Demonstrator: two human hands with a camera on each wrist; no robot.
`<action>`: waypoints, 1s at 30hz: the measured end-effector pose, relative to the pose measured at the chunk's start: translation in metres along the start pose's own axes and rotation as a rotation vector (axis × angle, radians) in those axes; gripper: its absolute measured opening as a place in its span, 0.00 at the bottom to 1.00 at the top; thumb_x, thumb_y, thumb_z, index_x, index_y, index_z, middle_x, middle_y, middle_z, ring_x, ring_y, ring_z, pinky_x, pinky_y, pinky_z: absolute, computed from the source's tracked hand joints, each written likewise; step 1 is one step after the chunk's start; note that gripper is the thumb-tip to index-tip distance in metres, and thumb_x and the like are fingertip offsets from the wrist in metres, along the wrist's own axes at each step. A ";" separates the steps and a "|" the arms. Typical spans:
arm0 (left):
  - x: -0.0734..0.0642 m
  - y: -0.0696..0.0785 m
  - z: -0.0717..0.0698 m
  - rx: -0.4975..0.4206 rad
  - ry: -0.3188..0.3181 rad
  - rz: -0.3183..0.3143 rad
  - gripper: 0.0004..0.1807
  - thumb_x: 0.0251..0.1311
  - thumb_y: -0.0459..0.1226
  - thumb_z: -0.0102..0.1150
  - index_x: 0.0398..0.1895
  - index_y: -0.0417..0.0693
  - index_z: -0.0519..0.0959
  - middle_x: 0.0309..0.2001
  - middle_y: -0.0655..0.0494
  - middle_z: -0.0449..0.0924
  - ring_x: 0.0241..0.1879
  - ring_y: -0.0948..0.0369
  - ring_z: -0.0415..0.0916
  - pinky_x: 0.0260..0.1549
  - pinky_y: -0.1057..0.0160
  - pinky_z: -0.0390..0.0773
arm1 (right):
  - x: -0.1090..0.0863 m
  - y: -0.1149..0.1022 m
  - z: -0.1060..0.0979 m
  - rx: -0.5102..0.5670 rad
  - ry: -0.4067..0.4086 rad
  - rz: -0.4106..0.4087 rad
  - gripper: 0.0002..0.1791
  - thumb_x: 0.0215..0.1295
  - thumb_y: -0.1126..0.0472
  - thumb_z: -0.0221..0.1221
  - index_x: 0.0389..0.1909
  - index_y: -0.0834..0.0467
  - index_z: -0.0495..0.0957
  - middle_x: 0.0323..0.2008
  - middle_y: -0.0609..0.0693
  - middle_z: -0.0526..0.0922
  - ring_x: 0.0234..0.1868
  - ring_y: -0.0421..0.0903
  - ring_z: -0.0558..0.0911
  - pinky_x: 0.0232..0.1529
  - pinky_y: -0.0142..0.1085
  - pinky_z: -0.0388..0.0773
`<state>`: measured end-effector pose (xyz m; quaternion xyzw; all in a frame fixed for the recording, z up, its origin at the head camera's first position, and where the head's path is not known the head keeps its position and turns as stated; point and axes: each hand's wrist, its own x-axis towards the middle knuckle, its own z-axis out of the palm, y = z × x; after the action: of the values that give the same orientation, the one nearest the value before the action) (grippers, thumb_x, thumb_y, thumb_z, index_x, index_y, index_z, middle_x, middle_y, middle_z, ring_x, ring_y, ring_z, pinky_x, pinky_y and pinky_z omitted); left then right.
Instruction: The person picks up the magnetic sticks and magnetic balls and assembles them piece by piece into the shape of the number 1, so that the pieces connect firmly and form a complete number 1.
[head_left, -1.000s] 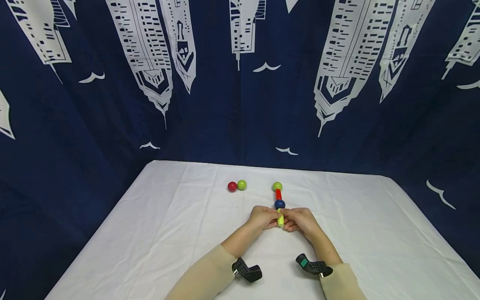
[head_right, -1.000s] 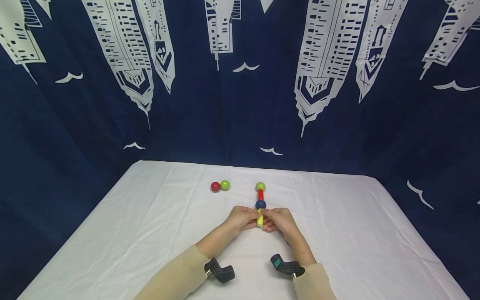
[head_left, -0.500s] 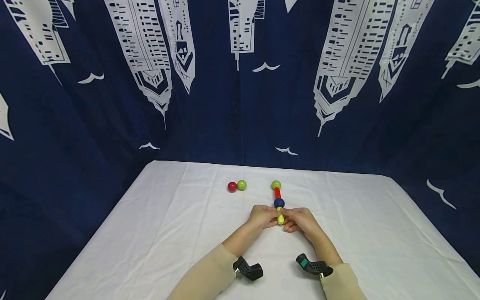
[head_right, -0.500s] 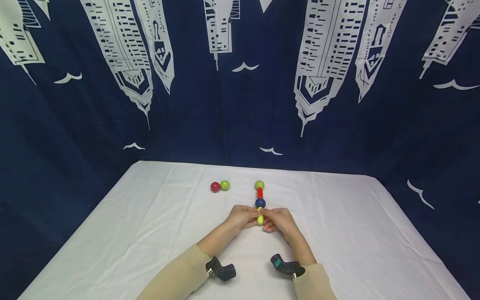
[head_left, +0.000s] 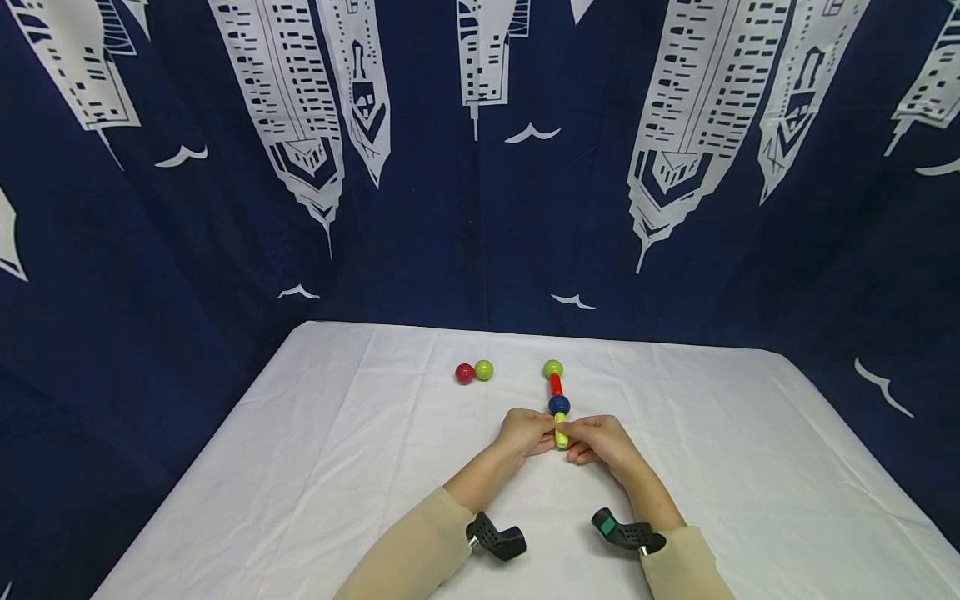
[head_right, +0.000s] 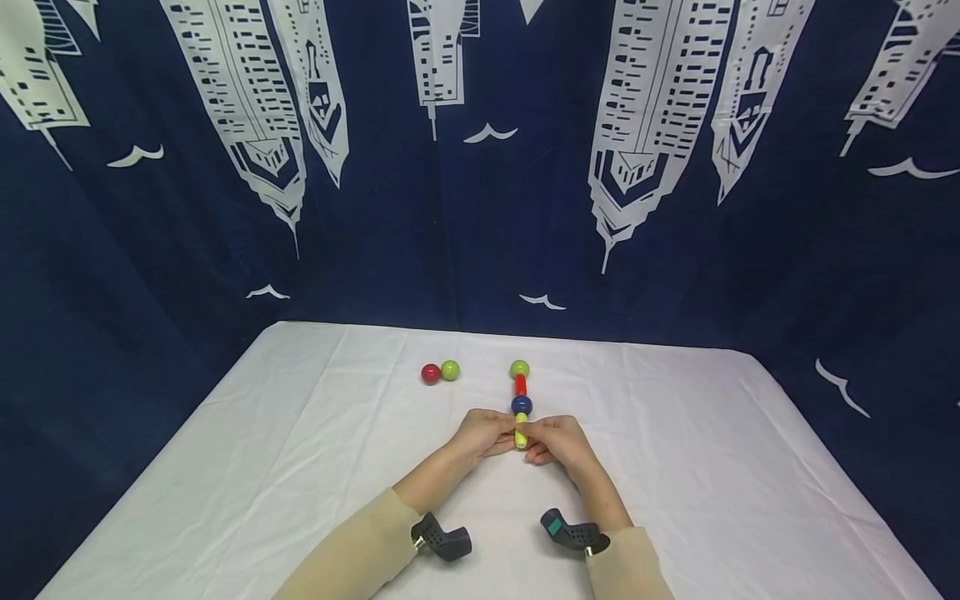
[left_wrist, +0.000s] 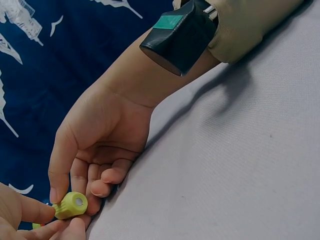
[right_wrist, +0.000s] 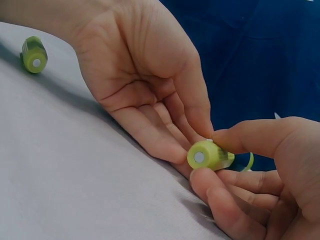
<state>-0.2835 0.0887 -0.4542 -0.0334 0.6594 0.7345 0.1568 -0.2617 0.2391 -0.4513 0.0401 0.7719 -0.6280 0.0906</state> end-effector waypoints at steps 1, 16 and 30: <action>0.000 0.000 0.000 0.006 -0.001 0.003 0.08 0.61 0.24 0.57 0.41 0.26 0.80 0.31 0.46 0.83 0.30 0.59 0.81 0.36 0.62 0.83 | 0.000 -0.001 0.001 -0.001 0.004 0.005 0.17 0.65 0.58 0.62 0.36 0.72 0.81 0.14 0.48 0.78 0.15 0.38 0.78 0.19 0.26 0.76; -0.003 0.030 -0.024 0.180 0.040 0.037 0.09 0.60 0.25 0.57 0.41 0.30 0.82 0.25 0.52 0.81 0.23 0.67 0.75 0.26 0.74 0.77 | 0.005 -0.003 0.002 -0.027 0.044 0.061 0.15 0.62 0.57 0.63 0.32 0.69 0.80 0.15 0.48 0.77 0.15 0.37 0.76 0.19 0.26 0.76; 0.028 0.065 -0.090 0.586 0.274 0.427 0.11 0.54 0.29 0.62 0.41 0.36 0.84 0.35 0.48 0.84 0.37 0.55 0.81 0.37 0.61 0.78 | 0.010 -0.009 0.002 -0.017 0.044 0.085 0.15 0.63 0.60 0.64 0.36 0.70 0.79 0.15 0.48 0.76 0.14 0.37 0.75 0.18 0.26 0.76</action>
<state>-0.3418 0.0005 -0.4107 0.0531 0.8483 0.5197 -0.0865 -0.2731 0.2350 -0.4449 0.0859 0.7766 -0.6159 0.1006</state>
